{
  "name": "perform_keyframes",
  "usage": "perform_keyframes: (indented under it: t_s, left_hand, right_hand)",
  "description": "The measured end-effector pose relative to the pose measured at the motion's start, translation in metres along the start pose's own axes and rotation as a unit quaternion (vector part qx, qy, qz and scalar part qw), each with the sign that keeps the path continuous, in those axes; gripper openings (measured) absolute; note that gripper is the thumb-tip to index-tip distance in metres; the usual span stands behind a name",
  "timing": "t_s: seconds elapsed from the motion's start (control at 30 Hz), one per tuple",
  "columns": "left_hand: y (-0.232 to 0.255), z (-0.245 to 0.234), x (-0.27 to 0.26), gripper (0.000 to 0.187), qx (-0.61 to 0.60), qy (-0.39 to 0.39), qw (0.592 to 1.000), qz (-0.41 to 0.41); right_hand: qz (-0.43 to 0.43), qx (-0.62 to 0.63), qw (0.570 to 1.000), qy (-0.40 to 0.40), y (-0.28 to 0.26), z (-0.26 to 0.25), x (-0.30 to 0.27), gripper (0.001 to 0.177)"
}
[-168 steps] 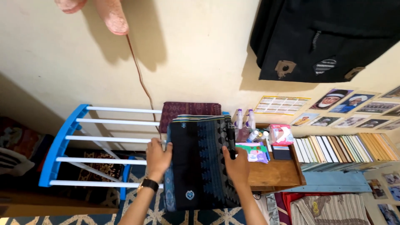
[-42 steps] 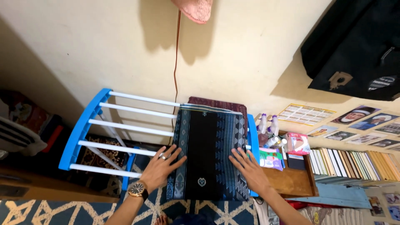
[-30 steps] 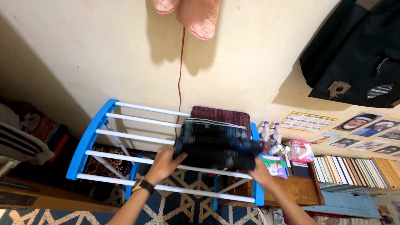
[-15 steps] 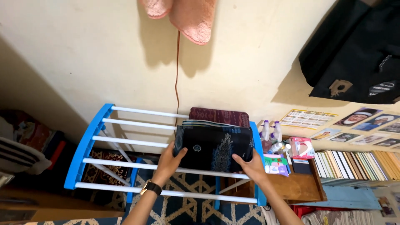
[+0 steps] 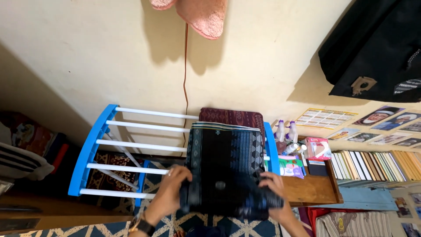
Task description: Folding a traditional sarong on a small laundry drying rack.
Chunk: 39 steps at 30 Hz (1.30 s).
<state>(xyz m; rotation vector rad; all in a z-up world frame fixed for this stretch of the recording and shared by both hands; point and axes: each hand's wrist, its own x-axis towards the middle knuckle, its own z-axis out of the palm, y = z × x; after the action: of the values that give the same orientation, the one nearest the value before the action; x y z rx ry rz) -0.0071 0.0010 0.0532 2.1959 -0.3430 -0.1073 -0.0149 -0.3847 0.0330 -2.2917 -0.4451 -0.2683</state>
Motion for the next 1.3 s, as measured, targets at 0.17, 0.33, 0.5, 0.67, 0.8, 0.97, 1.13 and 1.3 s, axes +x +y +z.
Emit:
perform_keyframes:
  t_s: [0.17, 0.33, 0.5, 0.67, 0.8, 0.97, 1.13, 1.3]
  left_hand:
    - [-0.009, 0.022, -0.028, 0.077, 0.208, -0.105, 0.971, 0.046]
    - [-0.011, 0.020, -0.038, 0.080, 0.213, -0.100, 0.967, 0.102]
    - [-0.011, 0.015, -0.026, 0.061, 0.117, -0.075, 0.990, 0.008]
    - [-0.047, 0.024, 0.052, 0.048, -0.076, 0.166, 0.980, -0.082]
    - [-0.080, 0.041, 0.114, 0.060, -0.195, 0.130, 0.957, -0.171]
    - [-0.054, 0.027, 0.127, 0.064, -0.251, 0.080, 0.937, -0.228]
    - [-0.023, 0.005, 0.116, 0.058, -0.297, 0.016, 0.928, -0.225]
    - [-0.009, 0.003, 0.117, 0.060, -0.352, -0.034, 0.908, -0.227]
  right_hand:
    - [0.017, -0.052, 0.996, -0.071, -0.050, -0.014, -0.020, 0.073]
    - [0.047, -0.171, 0.969, -0.170, -0.047, -0.014, -0.026, 0.073]
    - [0.022, -0.141, 0.977, -0.155, -0.001, -0.016, -0.023, 0.069]
    - [0.226, -0.029, 0.974, 0.003, 0.048, -0.005, 0.059, 0.079]
    - [0.298, -0.141, 0.944, -0.014, 0.044, 0.008, 0.116, 0.093]
    - [0.272, -0.159, 0.949, 0.004, 0.102, 0.053, 0.125, 0.081]
    - [0.286, 0.031, 0.954, 0.084, 0.106, 0.061, 0.115, 0.061]
    - [0.359, 0.141, 0.920, 0.070, 0.085, 0.047, 0.116, 0.059]
